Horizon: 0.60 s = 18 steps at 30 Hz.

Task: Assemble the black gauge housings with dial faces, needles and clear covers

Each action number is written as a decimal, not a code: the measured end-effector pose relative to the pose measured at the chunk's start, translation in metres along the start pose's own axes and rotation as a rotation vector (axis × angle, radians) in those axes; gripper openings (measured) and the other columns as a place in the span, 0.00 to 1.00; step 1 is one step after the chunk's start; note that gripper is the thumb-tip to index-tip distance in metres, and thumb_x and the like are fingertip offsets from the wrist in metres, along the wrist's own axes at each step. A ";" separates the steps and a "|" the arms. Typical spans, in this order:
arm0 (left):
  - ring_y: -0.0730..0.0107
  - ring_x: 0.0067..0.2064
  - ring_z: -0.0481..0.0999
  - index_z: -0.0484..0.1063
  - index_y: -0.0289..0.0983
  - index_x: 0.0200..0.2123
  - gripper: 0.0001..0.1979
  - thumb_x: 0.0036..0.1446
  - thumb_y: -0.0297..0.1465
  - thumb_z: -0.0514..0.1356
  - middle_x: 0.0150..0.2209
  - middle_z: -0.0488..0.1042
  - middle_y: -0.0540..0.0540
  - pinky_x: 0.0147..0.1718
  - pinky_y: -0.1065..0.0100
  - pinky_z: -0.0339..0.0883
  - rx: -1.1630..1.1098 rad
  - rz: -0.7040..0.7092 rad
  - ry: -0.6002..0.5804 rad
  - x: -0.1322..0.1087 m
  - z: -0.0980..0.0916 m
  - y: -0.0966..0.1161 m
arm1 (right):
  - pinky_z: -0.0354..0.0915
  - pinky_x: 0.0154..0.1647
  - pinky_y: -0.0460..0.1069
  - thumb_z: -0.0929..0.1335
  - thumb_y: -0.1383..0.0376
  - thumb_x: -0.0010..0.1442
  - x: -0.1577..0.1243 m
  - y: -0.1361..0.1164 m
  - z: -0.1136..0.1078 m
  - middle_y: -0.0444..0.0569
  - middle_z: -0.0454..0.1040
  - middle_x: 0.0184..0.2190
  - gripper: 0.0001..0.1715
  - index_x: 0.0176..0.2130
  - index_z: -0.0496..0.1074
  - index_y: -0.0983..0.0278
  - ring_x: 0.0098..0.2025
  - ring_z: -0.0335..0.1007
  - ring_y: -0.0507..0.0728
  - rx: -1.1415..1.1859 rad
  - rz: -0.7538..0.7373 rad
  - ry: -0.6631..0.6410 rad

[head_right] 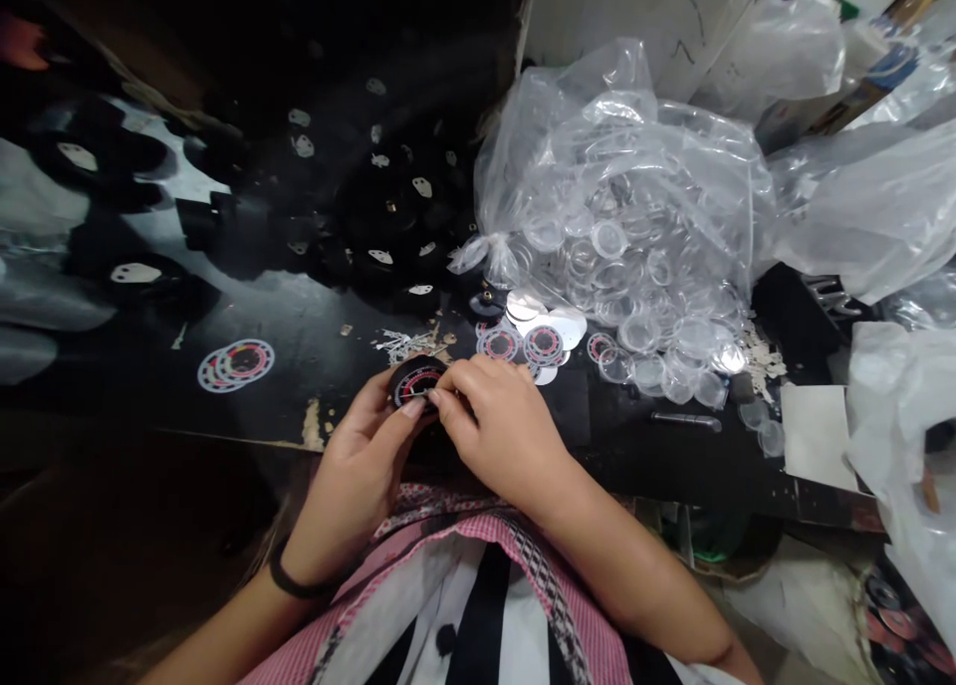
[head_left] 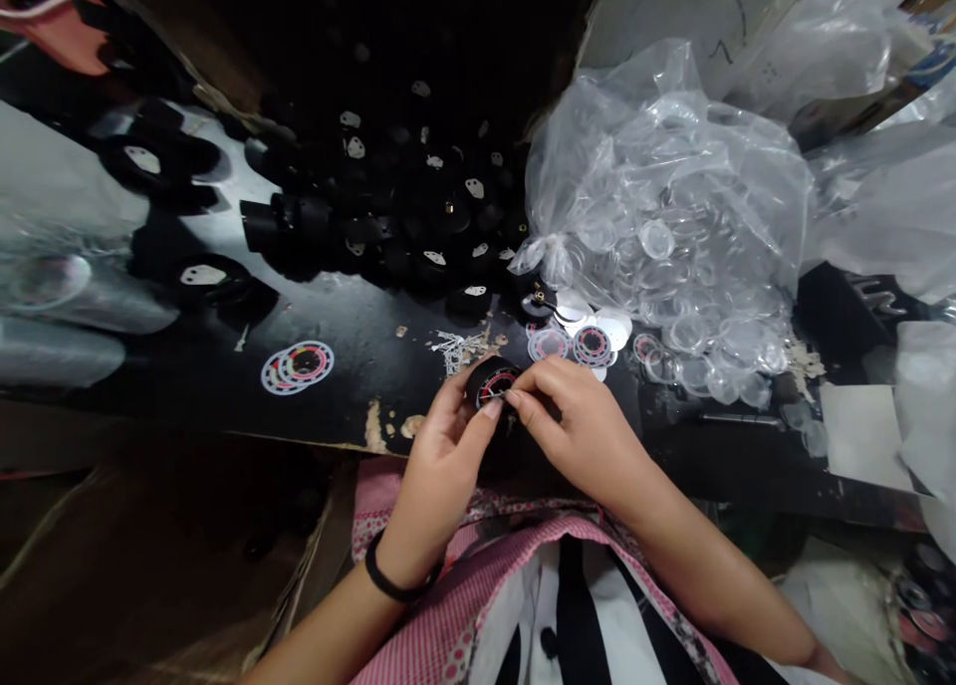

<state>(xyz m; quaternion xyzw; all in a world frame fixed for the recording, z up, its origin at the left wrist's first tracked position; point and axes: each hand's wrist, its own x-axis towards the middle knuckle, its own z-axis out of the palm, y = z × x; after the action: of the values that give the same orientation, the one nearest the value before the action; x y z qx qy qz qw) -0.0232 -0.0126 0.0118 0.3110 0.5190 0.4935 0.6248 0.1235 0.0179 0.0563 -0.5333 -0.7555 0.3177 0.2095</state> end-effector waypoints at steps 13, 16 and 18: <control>0.62 0.51 0.79 0.76 0.44 0.48 0.14 0.56 0.33 0.65 0.48 0.80 0.49 0.54 0.65 0.69 0.266 0.190 0.036 -0.004 -0.005 0.010 | 0.59 0.38 0.48 0.64 0.68 0.67 -0.010 -0.008 0.008 0.44 0.69 0.29 0.13 0.29 0.63 0.62 0.34 0.64 0.53 0.088 0.018 0.030; 0.61 0.51 0.79 0.76 0.45 0.48 0.15 0.56 0.35 0.66 0.48 0.80 0.49 0.54 0.64 0.70 0.270 0.160 0.023 -0.004 -0.008 0.012 | 0.58 0.36 0.47 0.65 0.67 0.67 -0.008 -0.009 0.007 0.42 0.69 0.27 0.14 0.28 0.62 0.62 0.32 0.64 0.51 0.123 0.065 0.020; 0.60 0.50 0.79 0.77 0.45 0.47 0.17 0.53 0.37 0.68 0.47 0.81 0.49 0.53 0.64 0.70 0.250 0.115 0.017 -0.003 -0.010 0.011 | 0.57 0.35 0.46 0.66 0.67 0.66 -0.004 -0.009 0.007 0.42 0.69 0.27 0.14 0.28 0.63 0.63 0.31 0.65 0.50 0.123 0.095 0.008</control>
<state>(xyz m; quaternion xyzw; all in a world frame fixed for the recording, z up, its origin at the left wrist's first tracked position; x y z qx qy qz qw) -0.0356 -0.0135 0.0199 0.4115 0.5629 0.4627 0.5474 0.1145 0.0102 0.0576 -0.5560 -0.7074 0.3710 0.2297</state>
